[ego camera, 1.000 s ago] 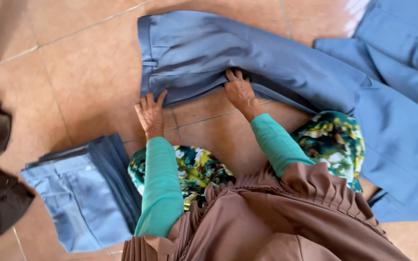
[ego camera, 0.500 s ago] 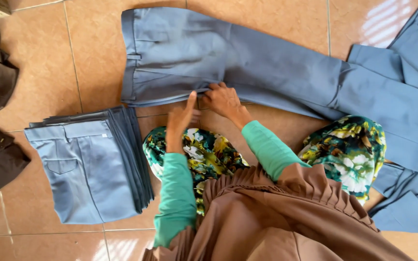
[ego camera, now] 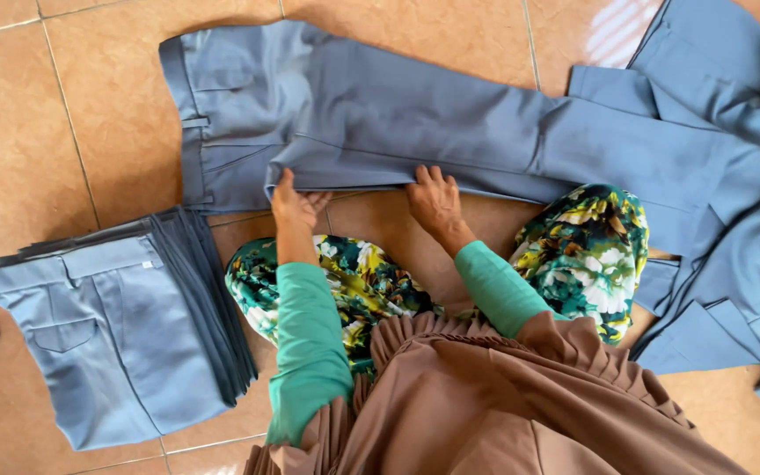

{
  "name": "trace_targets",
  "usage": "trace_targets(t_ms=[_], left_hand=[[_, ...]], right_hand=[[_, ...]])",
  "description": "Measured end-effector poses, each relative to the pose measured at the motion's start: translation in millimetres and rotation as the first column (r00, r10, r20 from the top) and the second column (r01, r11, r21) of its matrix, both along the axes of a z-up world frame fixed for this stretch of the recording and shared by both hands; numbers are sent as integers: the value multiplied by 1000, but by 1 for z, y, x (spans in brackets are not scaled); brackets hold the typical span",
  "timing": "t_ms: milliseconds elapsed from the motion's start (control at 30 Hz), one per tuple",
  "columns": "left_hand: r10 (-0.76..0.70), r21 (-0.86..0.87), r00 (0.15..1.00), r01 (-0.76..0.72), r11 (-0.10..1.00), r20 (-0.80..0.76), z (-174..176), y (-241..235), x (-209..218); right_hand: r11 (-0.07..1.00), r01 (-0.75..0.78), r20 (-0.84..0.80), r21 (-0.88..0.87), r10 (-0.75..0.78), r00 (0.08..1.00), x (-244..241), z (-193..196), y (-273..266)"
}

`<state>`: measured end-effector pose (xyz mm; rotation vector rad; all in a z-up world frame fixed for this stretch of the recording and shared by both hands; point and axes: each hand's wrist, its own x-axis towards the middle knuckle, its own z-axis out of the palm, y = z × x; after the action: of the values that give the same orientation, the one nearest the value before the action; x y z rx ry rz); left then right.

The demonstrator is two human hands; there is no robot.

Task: The person sits on a tiled floor and folds several pairs of gray trousers by hand. They smooth each pair, fold the legs together, and then fold the garment into a compact rectangle before stacking it with the others.

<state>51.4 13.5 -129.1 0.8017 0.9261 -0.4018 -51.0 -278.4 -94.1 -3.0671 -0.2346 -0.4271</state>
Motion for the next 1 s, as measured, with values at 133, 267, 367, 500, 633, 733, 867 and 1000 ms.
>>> trace_targets(t_ms=[133, 267, 367, 500, 633, 733, 867, 1000], left_hand=[[102, 66, 995, -102, 993, 6, 21, 46, 21], [181, 105, 983, -183, 978, 25, 12, 120, 41], [325, 142, 937, -341, 929, 125, 60, 138, 39], [409, 184, 878, -457, 870, 249, 75, 122, 36], [450, 259, 877, -480, 838, 169, 85, 48, 6], [362, 169, 924, -378, 910, 121, 104, -46, -21], [194, 13, 979, -195, 981, 59, 100, -128, -40], [194, 57, 981, -194, 979, 5, 16, -122, -21]], right_hand=[[996, 77, -32, -46, -78, 996, -3, 7, -9], [995, 83, -72, -53, -86, 994, 6, 0, -17], [998, 26, -60, 61, -23, 998, 21, 4, -13], [957, 28, -295, 288, 61, 953, 46, 20, -5], [908, 71, -412, 412, 117, 904, 56, 39, -15], [911, 62, -437, 408, 135, 889, 51, 37, -22], [932, -28, -319, 362, 152, 936, 33, 57, -28], [979, -124, -221, 162, 158, 962, 9, 76, -57]])
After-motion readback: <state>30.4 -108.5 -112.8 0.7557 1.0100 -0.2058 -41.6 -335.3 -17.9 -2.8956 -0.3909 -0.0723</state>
